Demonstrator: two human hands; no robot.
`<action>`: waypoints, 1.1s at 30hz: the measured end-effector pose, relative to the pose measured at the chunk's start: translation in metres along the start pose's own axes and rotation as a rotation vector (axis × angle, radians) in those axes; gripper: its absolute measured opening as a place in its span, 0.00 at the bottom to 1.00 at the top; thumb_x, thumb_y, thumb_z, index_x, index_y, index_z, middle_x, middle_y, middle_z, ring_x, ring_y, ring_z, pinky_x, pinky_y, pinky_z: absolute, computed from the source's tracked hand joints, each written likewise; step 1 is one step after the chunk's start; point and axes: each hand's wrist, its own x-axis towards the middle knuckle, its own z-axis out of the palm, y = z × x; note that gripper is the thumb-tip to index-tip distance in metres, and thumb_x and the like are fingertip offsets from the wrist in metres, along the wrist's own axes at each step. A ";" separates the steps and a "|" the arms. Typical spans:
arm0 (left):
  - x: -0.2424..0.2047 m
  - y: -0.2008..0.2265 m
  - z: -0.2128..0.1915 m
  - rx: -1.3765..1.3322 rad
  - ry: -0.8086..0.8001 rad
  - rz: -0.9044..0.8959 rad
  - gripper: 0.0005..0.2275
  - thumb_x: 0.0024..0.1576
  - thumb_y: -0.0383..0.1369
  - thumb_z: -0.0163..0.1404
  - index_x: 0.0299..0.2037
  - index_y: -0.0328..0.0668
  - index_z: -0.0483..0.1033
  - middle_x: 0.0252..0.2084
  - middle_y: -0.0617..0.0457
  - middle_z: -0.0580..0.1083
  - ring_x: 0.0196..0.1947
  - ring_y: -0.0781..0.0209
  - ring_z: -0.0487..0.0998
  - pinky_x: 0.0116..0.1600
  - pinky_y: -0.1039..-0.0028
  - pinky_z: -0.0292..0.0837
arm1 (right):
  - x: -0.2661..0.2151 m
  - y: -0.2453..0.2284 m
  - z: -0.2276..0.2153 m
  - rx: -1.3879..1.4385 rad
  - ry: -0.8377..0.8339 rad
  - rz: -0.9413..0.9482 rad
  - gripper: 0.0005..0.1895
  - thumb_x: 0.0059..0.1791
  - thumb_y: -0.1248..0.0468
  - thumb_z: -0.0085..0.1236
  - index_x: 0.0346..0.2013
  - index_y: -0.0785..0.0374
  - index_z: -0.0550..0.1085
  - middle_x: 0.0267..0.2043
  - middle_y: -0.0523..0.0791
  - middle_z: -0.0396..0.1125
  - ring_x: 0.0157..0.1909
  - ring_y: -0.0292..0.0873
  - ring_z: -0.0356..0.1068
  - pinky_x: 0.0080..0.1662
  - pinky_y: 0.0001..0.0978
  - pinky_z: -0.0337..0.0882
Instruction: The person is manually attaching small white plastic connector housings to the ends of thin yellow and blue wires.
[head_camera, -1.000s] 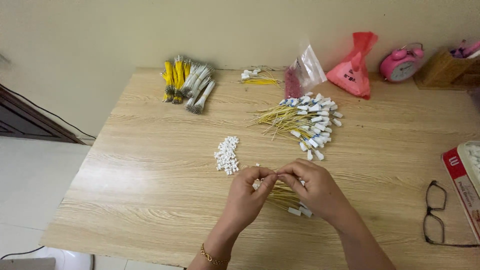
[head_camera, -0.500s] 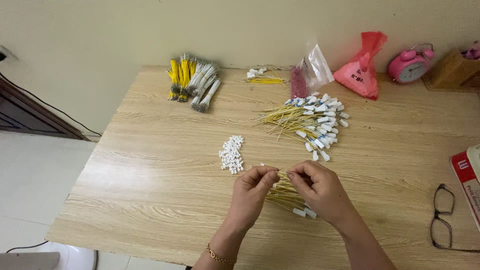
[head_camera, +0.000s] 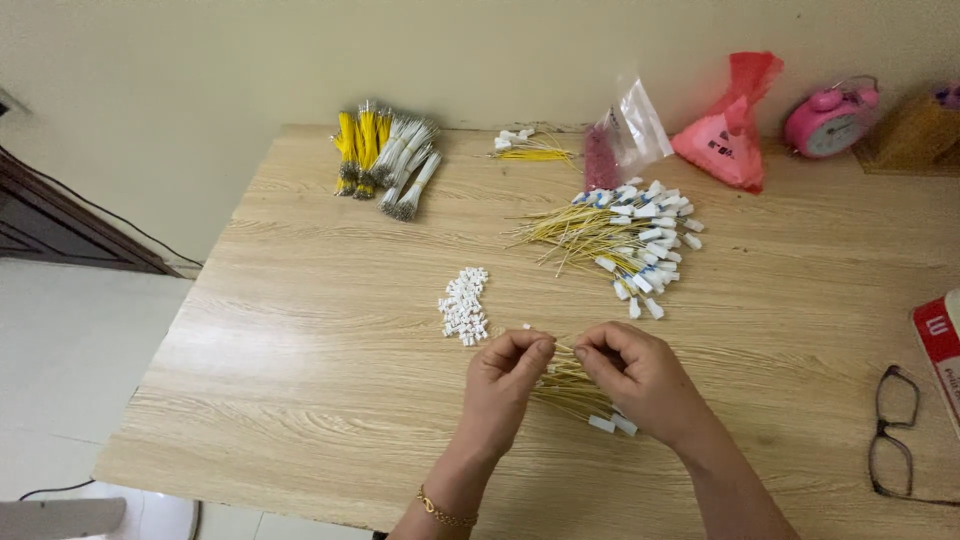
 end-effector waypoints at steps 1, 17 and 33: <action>0.001 -0.011 -0.001 0.001 0.004 -0.001 0.05 0.60 0.28 0.55 0.41 0.35 0.80 0.36 0.57 0.79 0.38 0.71 0.77 0.45 0.79 0.75 | 0.000 0.000 0.000 0.002 -0.004 0.000 0.07 0.50 0.64 0.60 0.38 0.64 0.80 0.27 0.42 0.72 0.28 0.31 0.65 0.31 0.27 0.68; 0.049 0.010 -0.066 1.249 0.188 0.274 0.05 0.56 0.34 0.59 0.40 0.51 0.85 0.37 0.54 0.77 0.35 0.61 0.78 0.45 0.67 0.73 | 0.017 0.000 0.006 -0.159 0.088 -0.036 0.08 0.49 0.62 0.59 0.37 0.64 0.78 0.31 0.44 0.73 0.32 0.38 0.71 0.36 0.32 0.72; 0.064 -0.014 -0.077 1.695 0.153 0.487 0.06 0.51 0.39 0.61 0.31 0.49 0.84 0.39 0.55 0.76 0.46 0.53 0.73 0.62 0.55 0.59 | 0.030 -0.010 0.007 -0.126 0.037 -0.007 0.09 0.48 0.61 0.58 0.34 0.66 0.77 0.28 0.42 0.71 0.30 0.34 0.68 0.34 0.30 0.70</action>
